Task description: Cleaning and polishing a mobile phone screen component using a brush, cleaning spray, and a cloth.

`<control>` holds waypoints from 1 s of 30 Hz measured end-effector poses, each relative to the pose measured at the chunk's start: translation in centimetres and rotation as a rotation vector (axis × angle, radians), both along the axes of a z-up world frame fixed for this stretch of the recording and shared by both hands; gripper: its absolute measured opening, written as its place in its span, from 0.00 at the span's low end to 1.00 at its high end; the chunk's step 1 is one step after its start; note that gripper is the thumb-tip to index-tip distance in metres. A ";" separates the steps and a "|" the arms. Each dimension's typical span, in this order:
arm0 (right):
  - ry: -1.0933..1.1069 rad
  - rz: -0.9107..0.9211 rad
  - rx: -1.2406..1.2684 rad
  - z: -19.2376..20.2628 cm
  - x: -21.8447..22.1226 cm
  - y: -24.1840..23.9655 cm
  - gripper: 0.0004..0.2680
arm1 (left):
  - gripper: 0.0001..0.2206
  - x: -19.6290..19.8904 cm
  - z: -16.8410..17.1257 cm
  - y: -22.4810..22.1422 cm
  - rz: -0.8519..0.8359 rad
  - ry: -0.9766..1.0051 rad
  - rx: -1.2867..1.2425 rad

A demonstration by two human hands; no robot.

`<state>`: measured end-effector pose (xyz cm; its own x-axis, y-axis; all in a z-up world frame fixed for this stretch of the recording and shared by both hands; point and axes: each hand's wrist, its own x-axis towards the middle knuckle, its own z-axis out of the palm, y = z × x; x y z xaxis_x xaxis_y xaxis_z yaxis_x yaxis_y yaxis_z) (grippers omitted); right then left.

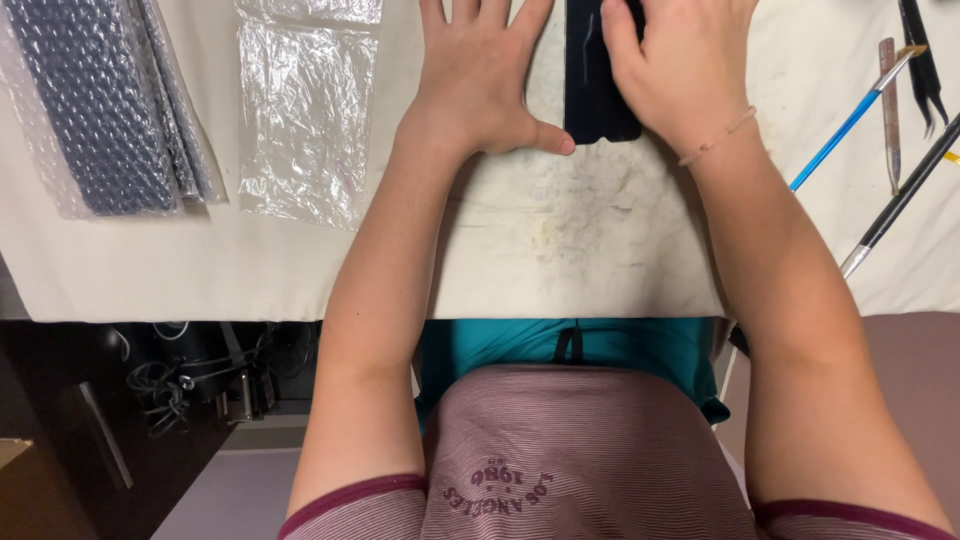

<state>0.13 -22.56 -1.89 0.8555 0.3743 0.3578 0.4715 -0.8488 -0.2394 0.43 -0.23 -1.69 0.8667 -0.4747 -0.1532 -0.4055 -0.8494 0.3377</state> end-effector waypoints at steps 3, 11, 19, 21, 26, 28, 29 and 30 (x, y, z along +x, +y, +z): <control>0.097 0.061 -0.062 2.4 -2.8 1.0 0.02 | 0.66 -0.1 -0.2 0.0 0.005 0.005 0.016; 0.327 0.235 -0.093 2.8 -10.8 0.2 0.22 | 0.65 -0.1 -0.3 0.0 -0.005 -0.021 0.028; 0.301 0.156 -0.067 2.6 -1.7 2.1 0.16 | 0.68 0.0 -0.3 -0.1 0.005 0.005 0.029; 0.233 0.126 -0.088 2.3 -0.6 2.9 0.09 | 0.68 0.0 -0.4 -0.2 0.009 0.011 0.027; 0.359 0.286 -0.030 3.5 -3.9 3.4 0.27 | 0.66 0.1 -0.8 -0.2 0.017 0.032 0.021; 0.360 0.309 -0.047 3.3 -6.3 2.4 0.26 | 0.66 0.1 -1.4 -0.3 0.022 -0.015 0.020; 0.359 0.328 -0.060 3.2 -7.6 2.0 0.26 | 0.67 0.0 -1.7 -0.3 0.022 -0.063 0.022; 0.363 0.328 -0.059 2.9 -8.0 1.6 0.26 | 0.67 0.0 -1.7 -0.3 0.022 -0.059 0.024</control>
<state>-7.86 -20.98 1.04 0.7545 0.6557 0.0287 0.6113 -0.6862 -0.3942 0.40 -0.51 -3.37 0.8849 -0.4520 -0.1126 -0.4050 -0.8660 0.2934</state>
